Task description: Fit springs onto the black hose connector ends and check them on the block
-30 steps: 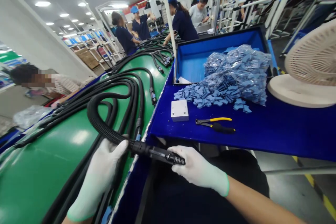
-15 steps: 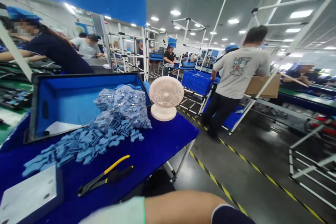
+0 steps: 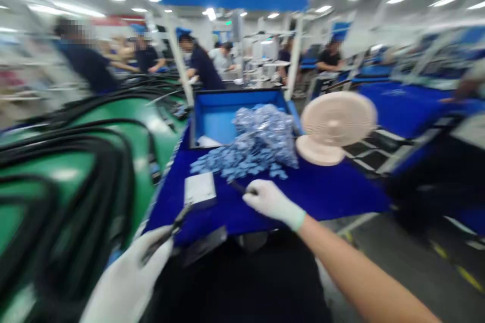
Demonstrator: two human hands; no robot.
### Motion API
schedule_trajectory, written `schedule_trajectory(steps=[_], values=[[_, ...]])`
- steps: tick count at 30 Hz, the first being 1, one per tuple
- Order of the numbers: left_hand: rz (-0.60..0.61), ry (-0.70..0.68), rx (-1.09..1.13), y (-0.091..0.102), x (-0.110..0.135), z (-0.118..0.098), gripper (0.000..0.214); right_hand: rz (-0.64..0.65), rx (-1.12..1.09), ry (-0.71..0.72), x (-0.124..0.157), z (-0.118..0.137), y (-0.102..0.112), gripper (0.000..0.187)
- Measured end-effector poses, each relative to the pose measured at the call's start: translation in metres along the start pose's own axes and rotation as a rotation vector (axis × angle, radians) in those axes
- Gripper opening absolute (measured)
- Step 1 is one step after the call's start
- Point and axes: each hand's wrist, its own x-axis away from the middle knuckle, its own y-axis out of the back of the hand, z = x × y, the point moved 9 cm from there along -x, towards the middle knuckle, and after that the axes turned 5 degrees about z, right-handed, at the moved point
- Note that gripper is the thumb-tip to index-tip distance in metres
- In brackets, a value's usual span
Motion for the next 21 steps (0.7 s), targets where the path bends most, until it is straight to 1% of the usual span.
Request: schedule_trajectory(steps=[1, 2, 3, 4, 5, 6, 7, 9, 11, 13, 16, 21], values=[[-0.005, 0.052, -0.022, 0.011, 0.011, 0.007, 0.037, 0.009, -0.107, -0.008, -0.001, -0.004, -0.003, 0.027], [0.014, 0.091, 0.000, 0.017, 0.017, 0.011, 0.040, 0.048, -0.351, -0.058, -0.004, -0.012, -0.013, 0.026], [0.029, 0.107, 0.055, 0.020, 0.020, 0.011, 0.045, 0.110, -0.585, -0.084, -0.006, -0.014, -0.025, 0.026], [0.023, 0.123, 0.095, 0.022, 0.020, 0.010, 0.046, 0.153, -0.740, -0.105, -0.007, -0.013, -0.036, 0.027], [0.018, 0.131, 0.134, 0.023, 0.019, 0.008, 0.048, 0.163, -0.838, -0.125, -0.007, -0.010, -0.044, 0.028], [0.012, 0.137, 0.161, 0.023, 0.017, 0.004, 0.048, 0.136, -0.845, -0.119, -0.007, -0.003, -0.045, 0.029], [0.007, 0.141, 0.177, 0.023, 0.015, 0.000, 0.048, 0.085, -0.790, -0.083, -0.006, 0.007, -0.042, 0.031], [0.017, 0.127, 0.202, 0.022, 0.013, -0.007, 0.049, 0.001, -0.623, 0.079, -0.003, 0.040, -0.031, 0.044], [0.033, 0.098, 0.219, 0.020, 0.012, -0.012, 0.050, 0.016, -0.530, 0.292, 0.001, 0.079, -0.025, 0.063], [0.039, 0.081, 0.235, 0.020, 0.012, -0.012, 0.050, 0.061, -0.510, 0.426, 0.005, 0.105, -0.025, 0.076], [0.039, 0.079, 0.253, 0.018, 0.010, -0.008, 0.049, 0.082, -0.453, 0.496, 0.008, 0.120, -0.028, 0.082], [0.044, 0.056, 0.253, 0.014, 0.009, -0.005, 0.045, 0.078, -0.385, 0.538, 0.007, 0.124, -0.032, 0.084]])
